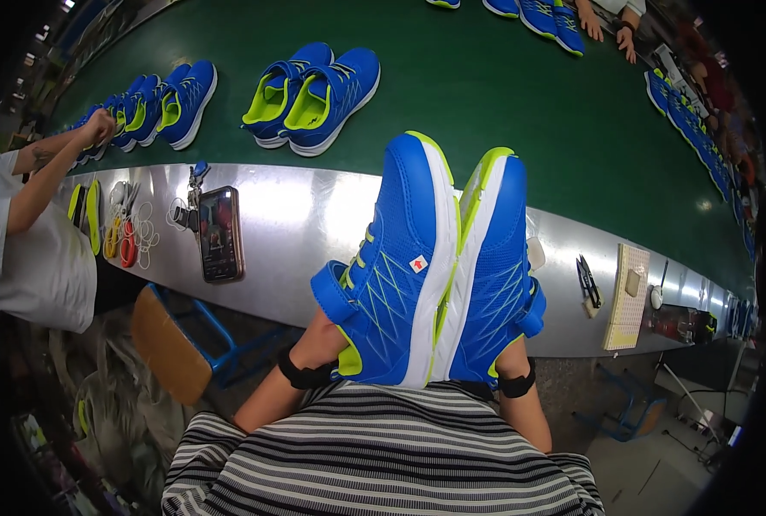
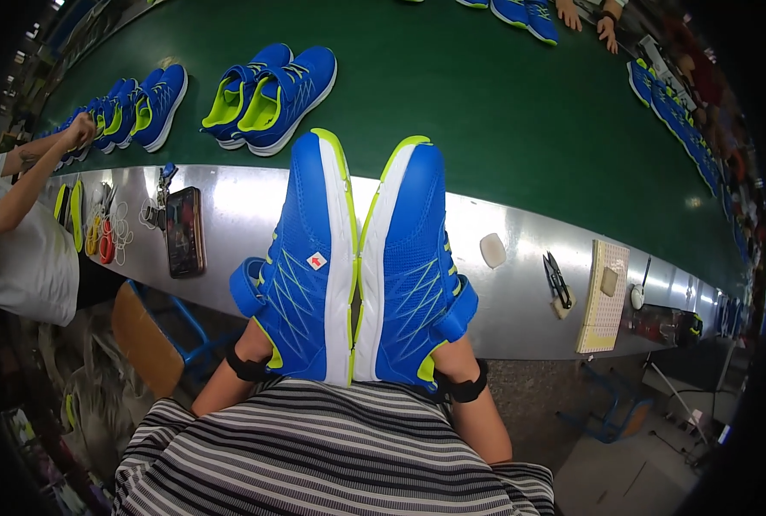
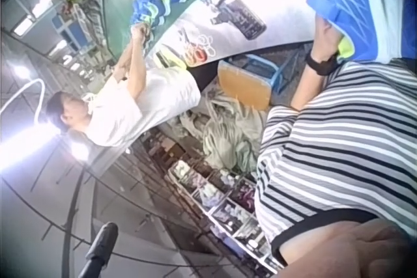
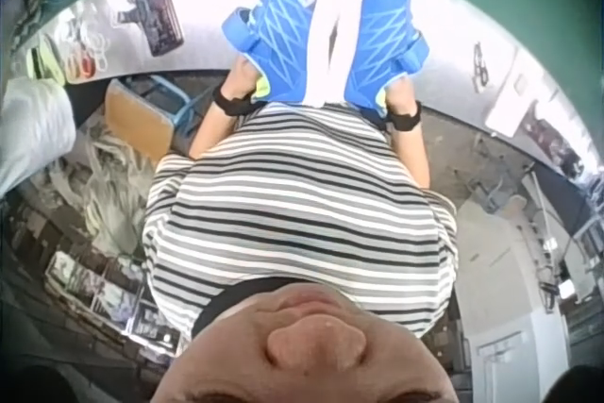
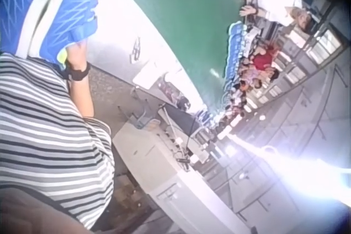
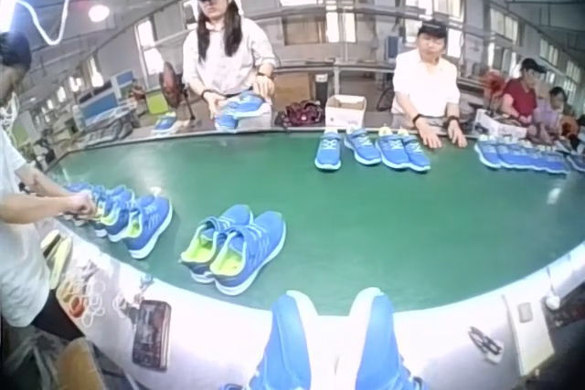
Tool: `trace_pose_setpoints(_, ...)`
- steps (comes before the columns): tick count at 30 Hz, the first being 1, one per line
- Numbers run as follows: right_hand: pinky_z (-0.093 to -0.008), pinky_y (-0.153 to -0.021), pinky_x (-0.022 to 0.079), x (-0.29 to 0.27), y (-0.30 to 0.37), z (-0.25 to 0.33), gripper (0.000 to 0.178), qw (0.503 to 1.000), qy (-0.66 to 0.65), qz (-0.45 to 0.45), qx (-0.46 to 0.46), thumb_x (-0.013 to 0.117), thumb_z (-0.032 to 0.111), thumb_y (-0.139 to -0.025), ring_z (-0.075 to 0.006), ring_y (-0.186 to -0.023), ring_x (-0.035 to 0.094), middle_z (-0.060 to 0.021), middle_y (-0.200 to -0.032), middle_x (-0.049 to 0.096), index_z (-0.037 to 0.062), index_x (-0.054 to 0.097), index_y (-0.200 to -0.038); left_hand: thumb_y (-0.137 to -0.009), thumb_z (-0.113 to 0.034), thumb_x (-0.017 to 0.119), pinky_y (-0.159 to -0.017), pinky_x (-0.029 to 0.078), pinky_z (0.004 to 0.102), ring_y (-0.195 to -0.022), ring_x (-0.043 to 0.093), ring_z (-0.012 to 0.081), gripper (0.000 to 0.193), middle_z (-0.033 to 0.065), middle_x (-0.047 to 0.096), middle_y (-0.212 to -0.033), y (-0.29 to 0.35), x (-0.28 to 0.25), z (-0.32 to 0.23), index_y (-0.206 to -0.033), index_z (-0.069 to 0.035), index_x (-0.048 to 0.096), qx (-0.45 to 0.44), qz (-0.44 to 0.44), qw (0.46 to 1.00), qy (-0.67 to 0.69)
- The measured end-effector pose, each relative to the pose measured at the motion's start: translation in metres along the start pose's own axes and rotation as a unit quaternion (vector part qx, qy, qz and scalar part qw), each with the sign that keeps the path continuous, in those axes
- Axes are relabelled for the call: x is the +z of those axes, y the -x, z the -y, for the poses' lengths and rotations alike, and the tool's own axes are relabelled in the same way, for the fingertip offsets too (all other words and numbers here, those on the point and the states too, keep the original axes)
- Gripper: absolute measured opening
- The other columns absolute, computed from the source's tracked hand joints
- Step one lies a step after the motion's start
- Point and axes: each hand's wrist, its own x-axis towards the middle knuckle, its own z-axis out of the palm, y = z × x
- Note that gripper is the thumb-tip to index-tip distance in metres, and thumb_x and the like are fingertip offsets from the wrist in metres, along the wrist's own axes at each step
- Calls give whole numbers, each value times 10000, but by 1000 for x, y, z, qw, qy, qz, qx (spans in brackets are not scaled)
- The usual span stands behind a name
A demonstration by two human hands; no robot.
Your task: Inspecting pairs of blue and green athletic shoes on a conveyor belt in a manufacturing facility.
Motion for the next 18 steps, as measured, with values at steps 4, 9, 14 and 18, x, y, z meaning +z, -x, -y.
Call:
trace_pose_setpoints(4,-325,-965,434,3,5,15,404,1000,-4,-14,9,574,2,-893,-187,-1125,547,-91,-1261,561,3,511,-1292,-919,-19,567,-926,474,314,-1072,574,155,416,73,590,-1207,1,11,-9,-1325,-14,476,0,-33,999,-14)
trace_pose_setpoints(9,-342,-981,423,6,-16,62,552,992,102,-77,-6,631,64,-863,-235,-1153,526,-153,-1290,513,-23,392,-1353,-882,-41,607,-836,513,283,-1014,600,167,533,136,600,-1140,-23,39,-34,-1381,-1,424,49,-132,967,-213)
trace_pose_setpoints(14,-442,-988,418,33,-48,68,921,879,457,-89,-100,819,318,-669,-390,-1192,478,-258,-1277,459,-48,335,-1363,-857,-63,646,-750,552,290,-996,618,194,646,183,588,-1165,-42,43,-10,-1437,-11,367,6,-72,928,-366)
trace_pose_setpoints(18,-454,-869,471,33,-80,73,872,849,491,-184,-67,829,252,-574,-400,-1079,543,-230,-1178,527,-42,396,-1272,-903,-32,575,-824,531,306,-1041,611,202,614,163,564,-1229,-49,39,-8,-1465,-34,326,-52,-32,983,-172)
